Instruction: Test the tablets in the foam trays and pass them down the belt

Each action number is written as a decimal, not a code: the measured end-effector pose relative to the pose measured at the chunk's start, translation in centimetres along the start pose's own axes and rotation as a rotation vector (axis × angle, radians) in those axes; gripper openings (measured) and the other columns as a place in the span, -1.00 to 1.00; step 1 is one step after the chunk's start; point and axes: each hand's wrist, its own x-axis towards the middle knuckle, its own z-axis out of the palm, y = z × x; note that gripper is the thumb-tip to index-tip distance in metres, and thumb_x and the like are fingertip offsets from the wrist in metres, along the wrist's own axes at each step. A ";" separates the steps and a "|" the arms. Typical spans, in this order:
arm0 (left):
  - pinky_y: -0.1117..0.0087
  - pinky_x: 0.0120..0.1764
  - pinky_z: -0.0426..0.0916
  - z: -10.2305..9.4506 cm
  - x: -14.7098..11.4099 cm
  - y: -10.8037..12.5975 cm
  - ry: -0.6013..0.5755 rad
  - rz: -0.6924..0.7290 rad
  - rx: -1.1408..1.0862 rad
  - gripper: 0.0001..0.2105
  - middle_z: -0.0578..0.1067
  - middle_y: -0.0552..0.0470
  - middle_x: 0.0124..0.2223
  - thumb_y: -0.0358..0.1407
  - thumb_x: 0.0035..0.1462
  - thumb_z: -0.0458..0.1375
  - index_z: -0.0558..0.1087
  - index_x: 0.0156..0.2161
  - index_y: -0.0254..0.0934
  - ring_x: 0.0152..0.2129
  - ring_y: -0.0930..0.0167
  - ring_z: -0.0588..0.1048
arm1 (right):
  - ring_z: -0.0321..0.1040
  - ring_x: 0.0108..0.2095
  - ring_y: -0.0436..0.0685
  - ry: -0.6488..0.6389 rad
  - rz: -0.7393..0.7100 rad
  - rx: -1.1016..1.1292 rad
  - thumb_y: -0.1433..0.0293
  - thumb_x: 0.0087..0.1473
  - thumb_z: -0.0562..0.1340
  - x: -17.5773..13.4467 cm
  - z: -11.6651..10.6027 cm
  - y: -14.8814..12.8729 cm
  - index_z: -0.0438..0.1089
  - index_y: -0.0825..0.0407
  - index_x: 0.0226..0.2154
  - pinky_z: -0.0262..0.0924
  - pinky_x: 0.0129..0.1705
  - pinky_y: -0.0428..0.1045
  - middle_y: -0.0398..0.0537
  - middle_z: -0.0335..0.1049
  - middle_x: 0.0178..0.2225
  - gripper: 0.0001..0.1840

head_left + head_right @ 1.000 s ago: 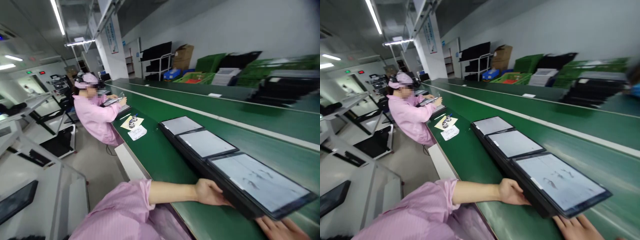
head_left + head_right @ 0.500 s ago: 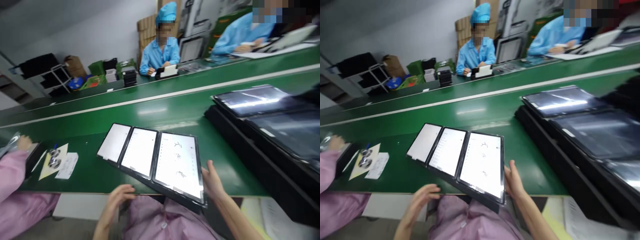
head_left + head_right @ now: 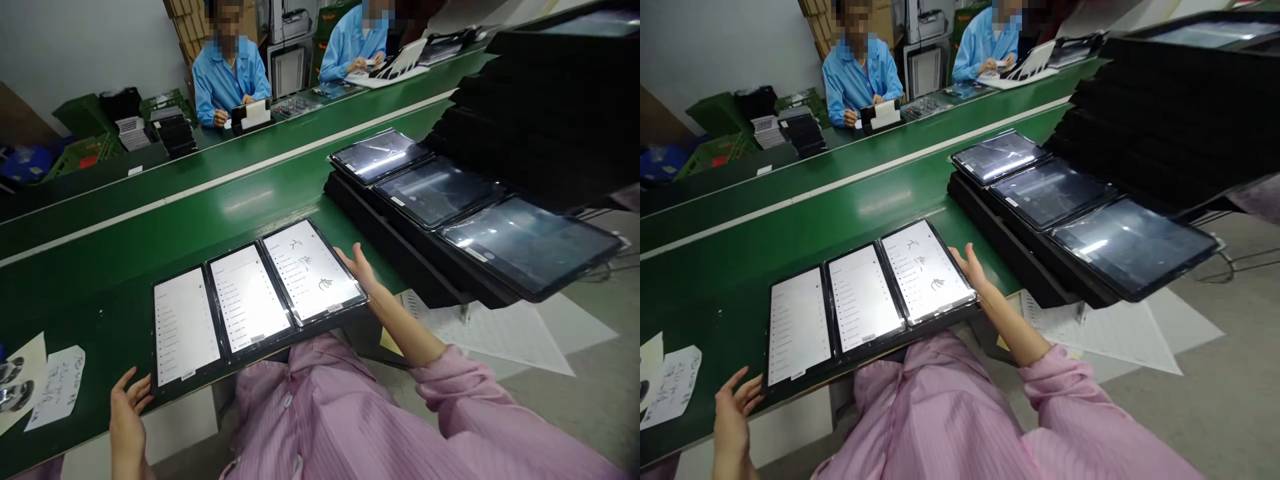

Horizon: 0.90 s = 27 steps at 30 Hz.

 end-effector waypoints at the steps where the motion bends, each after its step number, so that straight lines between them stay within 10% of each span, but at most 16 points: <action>1: 0.08 -0.14 0.49 -0.9 0.0 -0.1 -0.031 -0.011 0.039 -0.26 0.59 -0.02 -0.32 0.33 0.15 -0.15 0.35 0.15 -0.21 -0.27 0.13 0.59 | 0.48 -0.08 0.36 -0.012 0.002 -0.044 -0.36 0.11 -0.37 -0.2 -0.3 0.1 0.34 -0.04 0.10 0.38 -0.03 0.22 0.04 0.53 -0.14 0.04; 5: -0.04 -0.07 0.45 -3.0 -2.2 0.9 -0.099 0.003 0.330 -0.35 0.58 -0.09 -0.27 0.20 0.27 -0.17 0.30 0.20 -0.22 -0.25 0.08 0.58 | 0.42 -0.07 0.38 0.127 -0.239 -0.543 -0.36 0.13 -0.27 -1.5 -2.4 -0.4 0.36 -0.02 0.17 0.29 0.05 0.27 0.07 0.51 -0.12 0.03; 8: -0.17 0.06 0.33 -1.0 -5.7 2.8 0.059 0.260 0.615 -0.44 0.51 -0.28 0.03 0.08 0.29 -0.11 0.34 0.19 -0.26 0.01 -0.05 0.47 | 0.29 0.08 0.43 0.305 -0.591 -0.931 -0.33 0.17 -0.24 -3.0 -2.1 -1.9 0.39 -0.03 0.20 0.09 0.19 0.35 0.16 0.40 0.06 -0.01; 12: -0.14 0.25 0.11 4.7 -9.9 5.4 0.030 0.757 0.661 -0.50 0.19 -0.39 0.32 -0.03 0.34 -0.09 0.40 0.15 -0.34 0.28 -0.04 0.17 | 0.03 0.27 0.46 -0.116 -0.817 -1.255 -0.23 0.27 -0.17 -4.5 2.1 -3.2 0.48 -0.27 0.11 -0.22 0.30 0.46 -0.02 0.05 0.35 -0.25; 16: -0.32 0.28 -0.17 9.2 -12.1 7.2 -0.131 0.853 0.732 -0.50 -0.01 -0.36 0.42 -0.05 0.39 -0.11 0.39 0.21 -0.31 0.37 -0.09 -0.06 | -0.05 0.29 0.53 -0.321 -0.814 -1.384 -0.12 0.24 0.12 -4.9 4.1 -1.9 0.52 -0.33 0.04 -0.51 0.28 0.56 -0.08 0.00 0.39 -0.52; 27: -0.51 0.18 -0.27 11.5 -13.8 8.9 -0.353 0.833 0.872 -0.44 -0.34 -0.17 0.49 0.12 0.30 0.03 0.29 0.32 0.00 0.39 -0.18 -0.25 | 0.17 0.14 0.49 0.312 -0.951 -1.091 -0.12 0.32 -0.15 -7.3 -0.7 -1.6 0.61 -0.11 -0.09 -0.02 0.15 0.41 0.10 0.21 0.23 -0.26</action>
